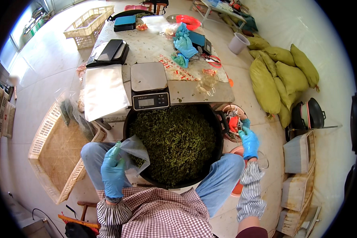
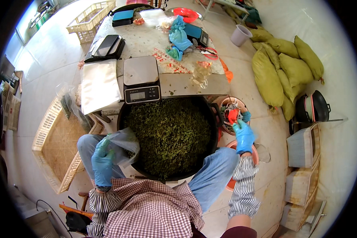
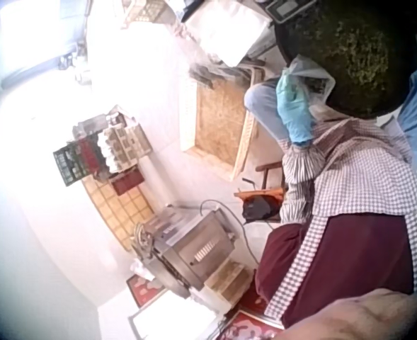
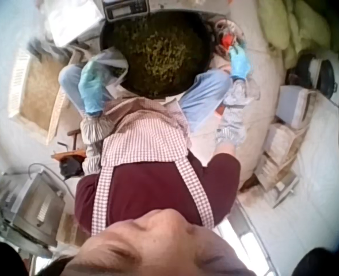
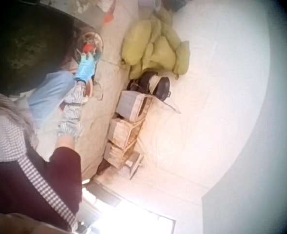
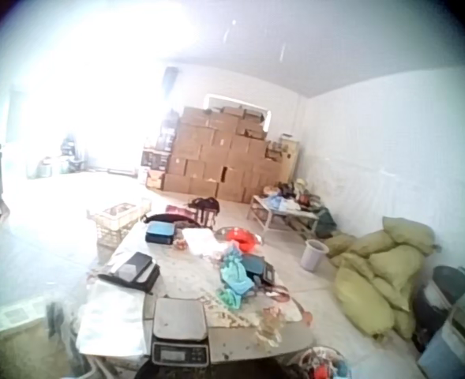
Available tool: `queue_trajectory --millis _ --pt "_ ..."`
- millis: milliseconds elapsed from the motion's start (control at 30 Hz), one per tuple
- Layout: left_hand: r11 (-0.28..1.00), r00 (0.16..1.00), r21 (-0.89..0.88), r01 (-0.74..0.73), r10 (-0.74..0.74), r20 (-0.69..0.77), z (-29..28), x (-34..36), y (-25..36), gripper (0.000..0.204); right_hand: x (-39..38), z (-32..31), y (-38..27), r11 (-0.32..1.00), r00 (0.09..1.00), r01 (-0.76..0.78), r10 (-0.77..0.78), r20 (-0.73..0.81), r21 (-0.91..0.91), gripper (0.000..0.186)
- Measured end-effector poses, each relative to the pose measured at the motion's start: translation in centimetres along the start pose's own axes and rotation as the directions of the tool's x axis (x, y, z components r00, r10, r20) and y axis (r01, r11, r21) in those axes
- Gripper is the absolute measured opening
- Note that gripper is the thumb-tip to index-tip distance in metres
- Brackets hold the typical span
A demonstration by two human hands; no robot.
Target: The person scoops dried green leaves from a large bowl into small plastic bags, weighs each bag on a digital scale, and places the filled bags into a basket. The process is repeated multiple times.
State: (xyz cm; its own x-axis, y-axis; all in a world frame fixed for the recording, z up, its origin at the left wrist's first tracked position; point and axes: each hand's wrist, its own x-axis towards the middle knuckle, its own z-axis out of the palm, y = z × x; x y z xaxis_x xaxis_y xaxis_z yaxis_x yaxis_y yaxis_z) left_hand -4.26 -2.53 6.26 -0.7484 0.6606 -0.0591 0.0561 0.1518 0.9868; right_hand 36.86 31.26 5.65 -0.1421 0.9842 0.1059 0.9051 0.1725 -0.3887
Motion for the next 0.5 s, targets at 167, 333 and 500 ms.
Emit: queue_trajectory --millis 167,333,500 --pt "0.999 0.999 -0.013 -0.033 0.033 0.007 -0.1 0.1 -1.0 0.045 -8.4 4.1 -9.8 0.759 0.846 0.224 -0.462 0.265 0.611 0.028" --pt "0.998 0.998 0.034 -0.045 0.043 0.054 0.0 0.3 0.1 0.044 -9.5 7.9 -12.0 0.819 0.818 0.462 -0.542 0.194 0.341 0.034" --pt "1.0 1.0 0.001 -0.008 0.008 0.025 -0.3 -0.1 -0.5 0.046 -7.6 6.0 -13.7 0.558 0.837 -0.336 -0.192 0.512 0.759 0.02"
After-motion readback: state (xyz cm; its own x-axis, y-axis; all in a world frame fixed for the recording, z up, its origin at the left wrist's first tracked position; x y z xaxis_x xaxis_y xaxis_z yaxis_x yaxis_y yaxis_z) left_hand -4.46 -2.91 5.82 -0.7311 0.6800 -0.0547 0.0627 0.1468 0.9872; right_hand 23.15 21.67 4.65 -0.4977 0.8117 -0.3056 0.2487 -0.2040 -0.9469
